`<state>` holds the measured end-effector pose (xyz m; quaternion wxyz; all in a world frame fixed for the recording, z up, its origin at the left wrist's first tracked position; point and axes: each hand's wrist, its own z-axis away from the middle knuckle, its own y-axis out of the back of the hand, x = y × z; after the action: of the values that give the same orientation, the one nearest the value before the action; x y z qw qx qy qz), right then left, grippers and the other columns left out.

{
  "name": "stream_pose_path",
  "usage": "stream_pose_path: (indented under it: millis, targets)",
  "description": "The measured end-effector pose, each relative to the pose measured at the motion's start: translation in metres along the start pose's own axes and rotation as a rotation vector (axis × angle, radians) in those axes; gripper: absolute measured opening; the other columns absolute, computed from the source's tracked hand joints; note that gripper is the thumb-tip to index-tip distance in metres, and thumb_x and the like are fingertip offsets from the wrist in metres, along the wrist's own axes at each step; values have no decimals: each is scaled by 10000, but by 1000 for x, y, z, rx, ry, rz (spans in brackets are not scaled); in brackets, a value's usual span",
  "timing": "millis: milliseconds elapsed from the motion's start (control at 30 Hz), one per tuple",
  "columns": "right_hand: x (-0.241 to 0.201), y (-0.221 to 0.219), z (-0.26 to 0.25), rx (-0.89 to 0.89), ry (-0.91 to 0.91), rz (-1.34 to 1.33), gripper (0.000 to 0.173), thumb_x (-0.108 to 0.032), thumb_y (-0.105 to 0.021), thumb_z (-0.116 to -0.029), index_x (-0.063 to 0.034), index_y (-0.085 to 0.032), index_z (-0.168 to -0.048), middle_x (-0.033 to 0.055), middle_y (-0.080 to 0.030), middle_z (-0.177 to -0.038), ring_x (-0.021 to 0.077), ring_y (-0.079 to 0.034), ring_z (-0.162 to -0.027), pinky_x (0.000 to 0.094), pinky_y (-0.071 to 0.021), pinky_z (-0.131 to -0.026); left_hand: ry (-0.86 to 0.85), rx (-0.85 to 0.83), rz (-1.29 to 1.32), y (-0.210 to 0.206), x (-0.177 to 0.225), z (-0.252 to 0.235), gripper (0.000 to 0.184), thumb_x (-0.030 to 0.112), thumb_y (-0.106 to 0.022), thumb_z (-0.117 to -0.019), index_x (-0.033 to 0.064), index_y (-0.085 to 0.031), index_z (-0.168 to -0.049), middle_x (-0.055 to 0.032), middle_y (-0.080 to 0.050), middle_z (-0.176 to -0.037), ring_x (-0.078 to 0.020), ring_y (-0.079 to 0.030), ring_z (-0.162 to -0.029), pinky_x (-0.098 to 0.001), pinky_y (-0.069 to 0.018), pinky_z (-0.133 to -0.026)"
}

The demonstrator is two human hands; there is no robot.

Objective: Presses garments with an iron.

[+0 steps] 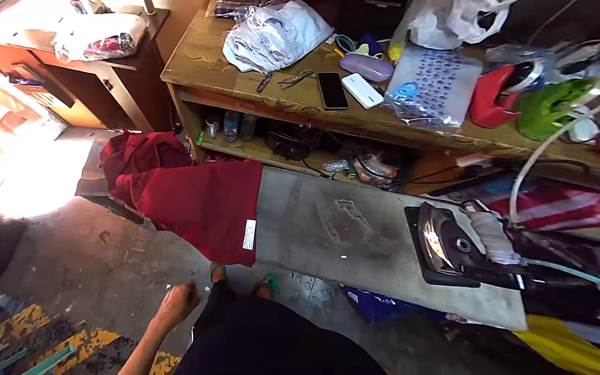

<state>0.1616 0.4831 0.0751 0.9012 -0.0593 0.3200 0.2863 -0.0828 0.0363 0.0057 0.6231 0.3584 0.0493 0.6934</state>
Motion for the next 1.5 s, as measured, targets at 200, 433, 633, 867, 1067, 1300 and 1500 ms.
stream_pose_path:
  millis: [200,433,633,867,1067,1300,1500]
  targets:
    - [-127,123,-147,288,203,-190,313,-199,-521,-1060,23,-617,-1258,164,-702,-1112,255,-719,-931,443,-610,-857,-316,228,-78,73,135,-64,377,391,-585,-1003,52,-693,-1127,-158,-713,-1100,-341,-702,-1017,-585,-552,-856]
    - [-279,235,-293,866,137,378,370,-370,-595,-1038,-44,-731,-1147,214,-660,-1246,402,-564,-1258,618,-415,-1066,-133,52,-312,78,178,-78,631,612,-501,-989,19,-694,-1091,-209,-725,-1058,-394,-702,-1026,-592,-536,-846]
    - [-300,236,-338,802,158,391,295,-293,-675,-992,-42,-713,-1142,207,-701,-1151,416,-613,-1187,659,-439,-989,-29,63,-291,64,185,-75,691,652,-423,-994,20,-687,-1086,-199,-723,-1071,-376,-700,-1040,-571,-537,-849]
    - [-275,243,-317,856,265,509,225,-258,-718,-964,-63,-723,-1075,205,-659,-1142,436,-571,-1180,665,-448,-902,26,51,-288,49,210,-73,450,372,-431,-1049,2,-686,-1082,-216,-717,-1102,-396,-687,-1074,-587,-525,-858]
    - [-270,274,-303,696,181,660,219,-268,-702,-960,-87,-725,-1082,196,-622,-1177,412,-531,-1225,639,-432,-931,-95,-69,-301,29,243,-81,442,377,-453,-1049,1,-683,-1086,-219,-709,-1121,-398,-675,-1101,-593,-518,-892]
    - [-260,232,-296,978,444,647,393,-283,-596,-1023,-30,-633,-1320,231,-579,-1382,430,-537,-1299,650,-438,-1022,-28,29,-162,68,223,-73,617,615,-515,-987,34,-711,-1048,-208,-724,-1029,-407,-694,-1027,-635,-529,-870]
    - [-205,130,-279,764,689,837,582,-499,-389,-1077,-215,-419,-1585,103,-354,-1660,317,-280,-1553,637,-207,-1235,-276,925,-330,92,135,-110,515,443,-463,-1035,113,-638,-1389,-150,-565,-1488,-395,-466,-1426,-648,-350,-1137]
